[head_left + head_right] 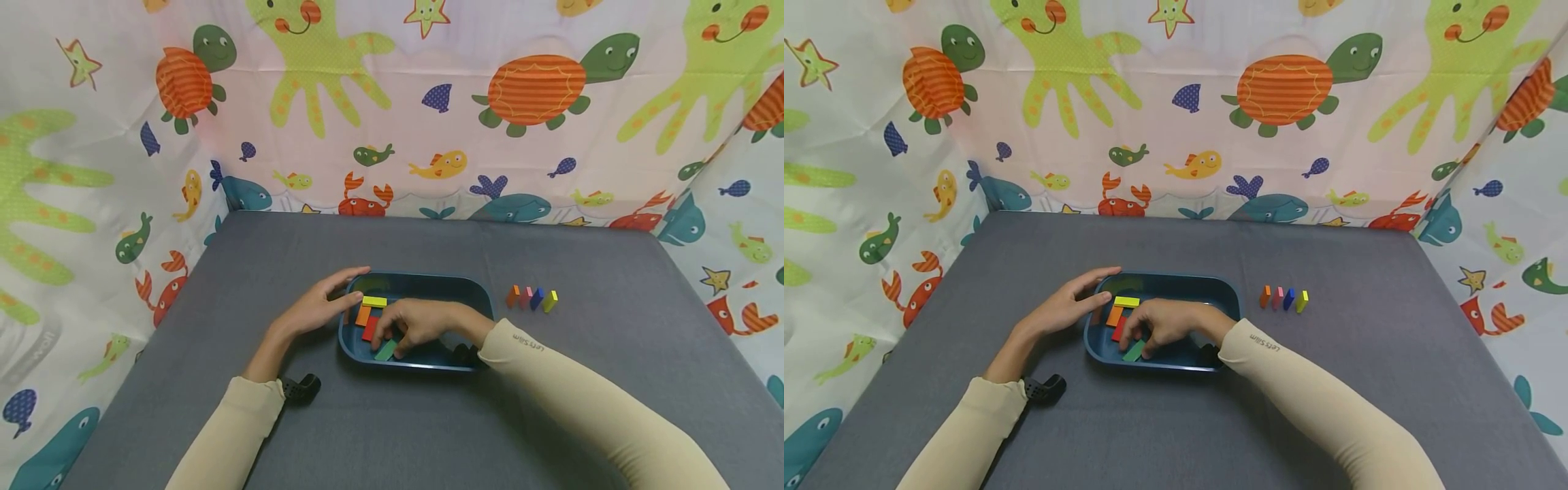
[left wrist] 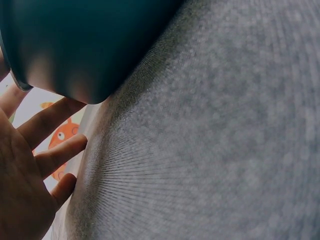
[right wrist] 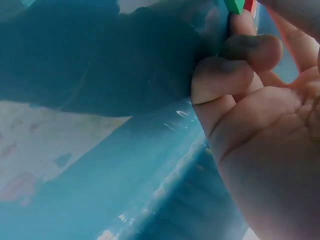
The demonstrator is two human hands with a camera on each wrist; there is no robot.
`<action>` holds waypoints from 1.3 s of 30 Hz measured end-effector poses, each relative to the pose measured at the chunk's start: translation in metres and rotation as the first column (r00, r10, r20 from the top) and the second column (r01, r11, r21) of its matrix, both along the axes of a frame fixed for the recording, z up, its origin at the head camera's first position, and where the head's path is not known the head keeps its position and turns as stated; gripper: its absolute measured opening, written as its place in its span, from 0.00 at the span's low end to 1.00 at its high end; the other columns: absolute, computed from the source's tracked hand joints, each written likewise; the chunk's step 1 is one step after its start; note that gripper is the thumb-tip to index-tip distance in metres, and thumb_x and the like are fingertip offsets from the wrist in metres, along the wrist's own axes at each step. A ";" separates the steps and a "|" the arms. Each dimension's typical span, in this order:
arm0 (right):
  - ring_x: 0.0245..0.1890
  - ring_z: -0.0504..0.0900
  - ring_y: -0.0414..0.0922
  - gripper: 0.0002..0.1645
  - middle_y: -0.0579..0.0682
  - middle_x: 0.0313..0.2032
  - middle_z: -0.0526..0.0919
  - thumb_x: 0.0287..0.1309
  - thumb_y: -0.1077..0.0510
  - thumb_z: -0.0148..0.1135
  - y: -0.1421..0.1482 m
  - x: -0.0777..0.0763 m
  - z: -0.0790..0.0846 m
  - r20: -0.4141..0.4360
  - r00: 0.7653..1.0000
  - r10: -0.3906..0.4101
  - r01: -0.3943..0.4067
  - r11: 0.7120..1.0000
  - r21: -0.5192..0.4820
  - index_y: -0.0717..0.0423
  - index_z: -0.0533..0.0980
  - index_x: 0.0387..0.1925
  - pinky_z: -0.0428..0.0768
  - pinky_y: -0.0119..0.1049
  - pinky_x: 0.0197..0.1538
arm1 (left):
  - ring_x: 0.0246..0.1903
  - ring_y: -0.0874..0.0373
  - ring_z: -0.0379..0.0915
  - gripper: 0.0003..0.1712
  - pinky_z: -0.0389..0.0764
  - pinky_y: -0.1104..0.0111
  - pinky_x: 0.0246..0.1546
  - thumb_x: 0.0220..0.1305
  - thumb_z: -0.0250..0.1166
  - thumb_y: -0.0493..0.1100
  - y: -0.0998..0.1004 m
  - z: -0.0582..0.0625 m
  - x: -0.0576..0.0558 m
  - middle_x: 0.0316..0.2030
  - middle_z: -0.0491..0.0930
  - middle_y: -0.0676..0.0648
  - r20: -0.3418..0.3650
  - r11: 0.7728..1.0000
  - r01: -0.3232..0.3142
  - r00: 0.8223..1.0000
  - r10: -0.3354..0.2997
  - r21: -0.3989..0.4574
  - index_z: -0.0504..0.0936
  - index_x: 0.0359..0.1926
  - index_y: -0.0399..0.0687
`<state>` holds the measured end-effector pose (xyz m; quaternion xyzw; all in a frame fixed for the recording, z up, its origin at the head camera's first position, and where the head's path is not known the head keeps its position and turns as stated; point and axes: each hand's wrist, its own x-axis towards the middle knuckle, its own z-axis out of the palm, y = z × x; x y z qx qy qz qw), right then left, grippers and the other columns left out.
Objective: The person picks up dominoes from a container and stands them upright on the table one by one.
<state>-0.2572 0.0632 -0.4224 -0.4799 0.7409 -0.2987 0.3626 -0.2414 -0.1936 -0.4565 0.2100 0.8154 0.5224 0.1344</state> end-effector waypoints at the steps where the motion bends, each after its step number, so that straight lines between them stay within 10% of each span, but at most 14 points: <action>1: 0.45 0.76 0.49 0.19 0.51 0.49 0.82 0.55 0.67 0.74 0.000 0.000 0.000 -0.012 1.000 0.006 -0.006 1.000 -0.001 0.54 0.85 0.50 0.79 0.35 0.45 | 0.32 0.47 0.81 0.31 0.77 0.54 0.50 0.76 0.58 0.53 0.000 0.000 0.000 0.67 0.70 0.48 -0.001 1.000 -0.001 1.000 0.001 -0.002 0.64 0.76 0.65; 11: 0.48 0.77 0.41 0.19 0.46 0.48 0.83 0.55 0.66 0.75 -0.002 0.004 -0.001 -0.093 0.995 0.025 -0.021 0.999 0.042 0.52 0.87 0.49 0.78 0.37 0.58 | 0.32 0.47 0.81 0.29 0.76 0.52 0.55 0.76 0.58 0.53 0.000 -0.001 -0.001 0.68 0.70 0.47 -0.001 1.000 0.007 1.000 -0.007 -0.002 0.64 0.75 0.71; 18: 0.44 0.78 0.47 0.20 0.50 0.47 0.83 0.55 0.66 0.74 0.000 0.004 0.001 -0.103 0.995 0.010 -0.006 0.999 0.045 0.54 0.85 0.51 0.78 0.33 0.48 | 0.57 0.41 0.76 0.29 0.67 0.39 0.68 0.75 0.59 0.54 0.001 -0.001 0.000 0.73 0.66 0.52 -0.005 1.000 -0.020 1.000 0.020 -0.021 0.66 0.74 0.70; 30: 0.42 0.78 0.46 0.21 0.52 0.44 0.82 0.57 0.66 0.72 0.001 0.001 0.003 -0.149 0.989 -0.023 0.034 0.997 0.070 0.52 0.83 0.52 0.77 0.30 0.44 | 0.33 0.47 0.81 0.31 0.77 0.50 0.55 0.76 0.59 0.52 0.000 0.000 0.001 0.68 0.70 0.49 -0.001 1.000 0.002 1.000 -0.002 0.000 0.64 0.76 0.68; 39: 0.43 0.78 0.45 0.23 0.49 0.43 0.83 0.55 0.63 0.75 0.000 0.000 0.003 -0.202 0.979 -0.032 0.050 0.995 0.081 0.49 0.84 0.54 0.77 0.31 0.46 | 0.34 0.48 0.81 0.31 0.76 0.55 0.53 0.77 0.58 0.52 0.000 0.001 0.000 0.67 0.70 0.48 -0.010 1.000 0.012 1.000 -0.013 -0.006 0.63 0.76 0.67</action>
